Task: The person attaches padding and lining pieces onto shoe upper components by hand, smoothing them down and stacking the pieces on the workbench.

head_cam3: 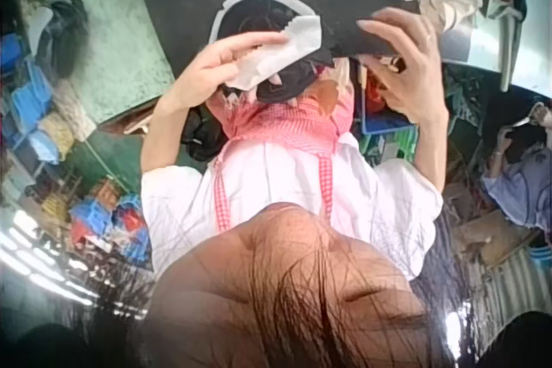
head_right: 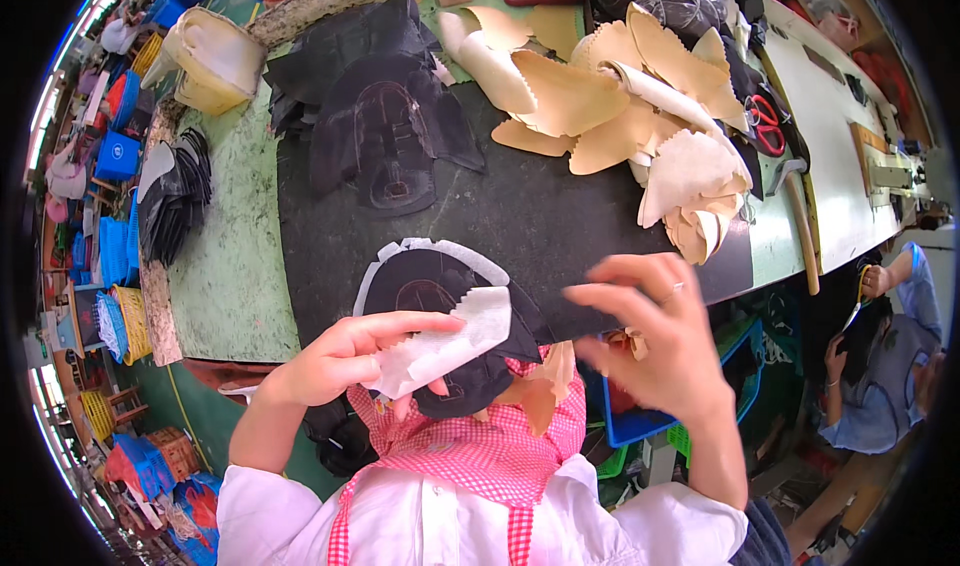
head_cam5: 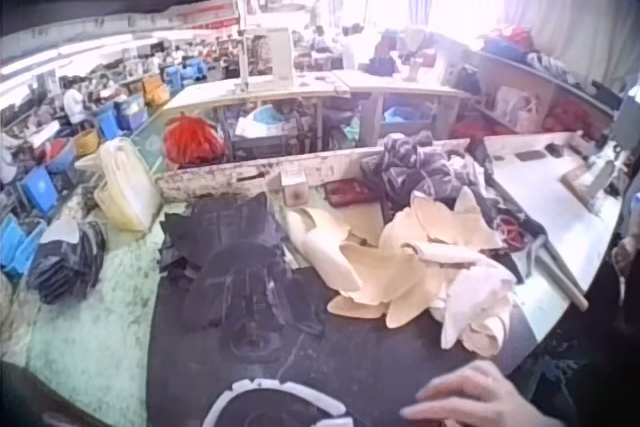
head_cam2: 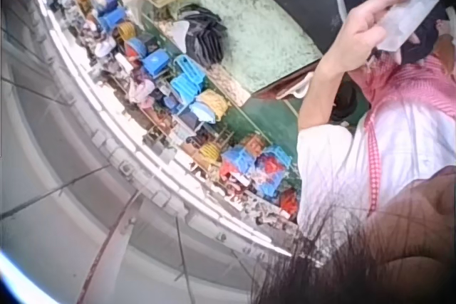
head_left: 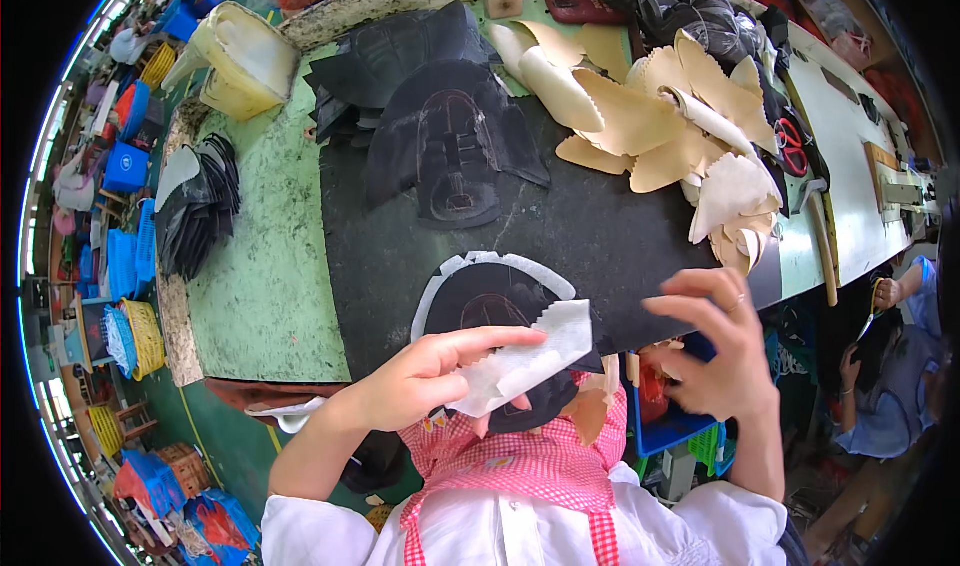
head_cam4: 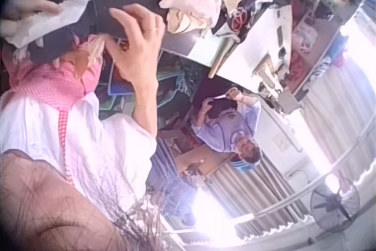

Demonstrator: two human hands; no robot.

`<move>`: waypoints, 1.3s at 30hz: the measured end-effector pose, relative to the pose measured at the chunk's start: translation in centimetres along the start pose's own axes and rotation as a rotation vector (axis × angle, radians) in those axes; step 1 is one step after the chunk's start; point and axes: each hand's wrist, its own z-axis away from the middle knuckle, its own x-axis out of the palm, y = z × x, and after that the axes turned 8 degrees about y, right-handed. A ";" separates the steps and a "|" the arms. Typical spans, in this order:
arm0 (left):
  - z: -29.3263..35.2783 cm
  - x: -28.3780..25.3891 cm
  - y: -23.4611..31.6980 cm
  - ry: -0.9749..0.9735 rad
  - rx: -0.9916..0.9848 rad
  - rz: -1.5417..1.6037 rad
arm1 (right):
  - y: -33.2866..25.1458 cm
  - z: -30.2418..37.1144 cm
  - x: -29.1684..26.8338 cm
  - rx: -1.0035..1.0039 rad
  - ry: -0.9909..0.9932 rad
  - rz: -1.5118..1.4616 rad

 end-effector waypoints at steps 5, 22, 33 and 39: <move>-0.5 0.3 -0.7 -0.036 -0.042 0.086 | -2.0 -1.7 3.9 -0.264 0.061 -0.213; 1.3 0.0 -6.1 0.075 0.355 0.223 | -4.8 -2.5 6.2 0.432 -0.164 -0.936; 0.9 -0.2 -3.8 0.507 0.221 -0.187 | -4.4 -3.5 7.8 0.380 -0.206 -0.725; -1.0 -1.6 -3.1 0.862 0.348 -0.621 | -3.7 -6.4 10.4 0.186 -0.109 -0.455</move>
